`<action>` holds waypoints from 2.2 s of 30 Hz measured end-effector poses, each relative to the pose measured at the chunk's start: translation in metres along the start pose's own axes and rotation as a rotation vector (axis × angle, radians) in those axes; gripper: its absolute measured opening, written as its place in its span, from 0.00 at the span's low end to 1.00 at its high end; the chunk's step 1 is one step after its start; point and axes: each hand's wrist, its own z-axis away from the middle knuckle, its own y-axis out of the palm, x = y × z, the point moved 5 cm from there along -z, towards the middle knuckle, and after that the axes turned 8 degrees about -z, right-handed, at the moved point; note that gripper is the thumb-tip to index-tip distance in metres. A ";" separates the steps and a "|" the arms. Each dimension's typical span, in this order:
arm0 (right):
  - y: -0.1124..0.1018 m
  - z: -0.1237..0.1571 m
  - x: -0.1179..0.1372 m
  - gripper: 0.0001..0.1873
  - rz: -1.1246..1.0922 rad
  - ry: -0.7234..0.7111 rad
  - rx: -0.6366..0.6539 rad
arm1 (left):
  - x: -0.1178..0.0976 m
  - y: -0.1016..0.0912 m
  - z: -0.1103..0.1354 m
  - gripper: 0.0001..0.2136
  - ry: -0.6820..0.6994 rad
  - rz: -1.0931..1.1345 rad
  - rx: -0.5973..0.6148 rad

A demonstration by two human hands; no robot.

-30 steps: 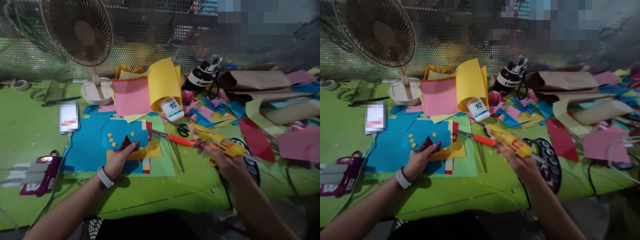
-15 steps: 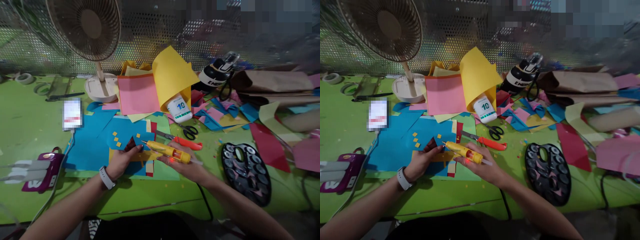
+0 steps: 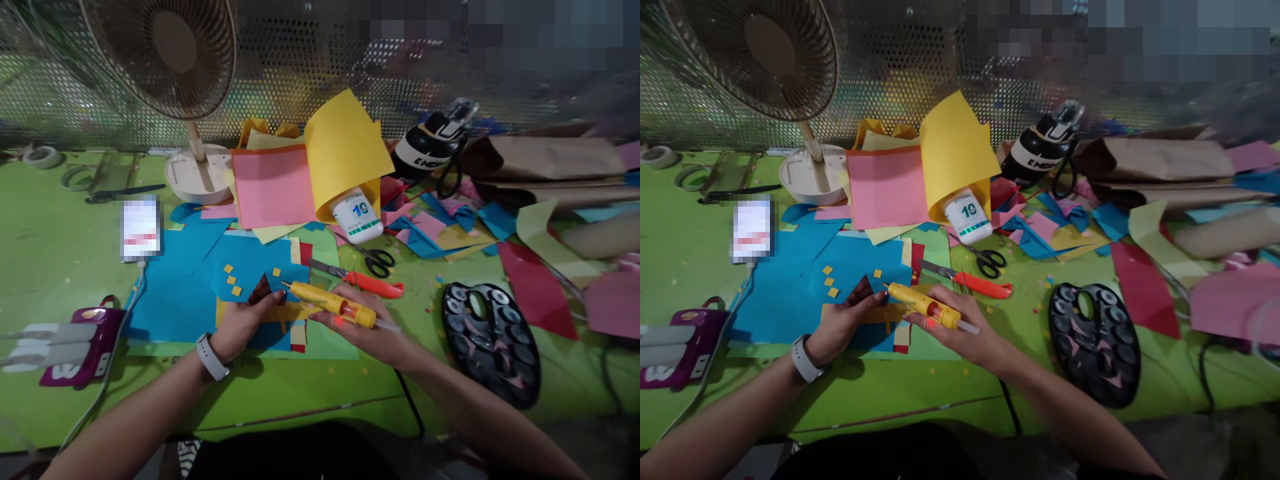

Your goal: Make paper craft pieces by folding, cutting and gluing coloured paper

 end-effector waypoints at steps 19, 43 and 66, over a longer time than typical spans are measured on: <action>0.001 0.000 -0.003 0.19 0.009 -0.015 -0.006 | -0.002 0.001 -0.001 0.14 0.031 -0.030 0.010; 0.001 0.000 -0.001 0.19 0.046 -0.041 -0.020 | -0.005 0.000 0.001 0.11 0.054 -0.067 -0.009; -0.008 0.012 0.026 0.11 0.263 -0.288 0.083 | 0.000 -0.005 0.006 0.10 0.091 -0.293 -0.061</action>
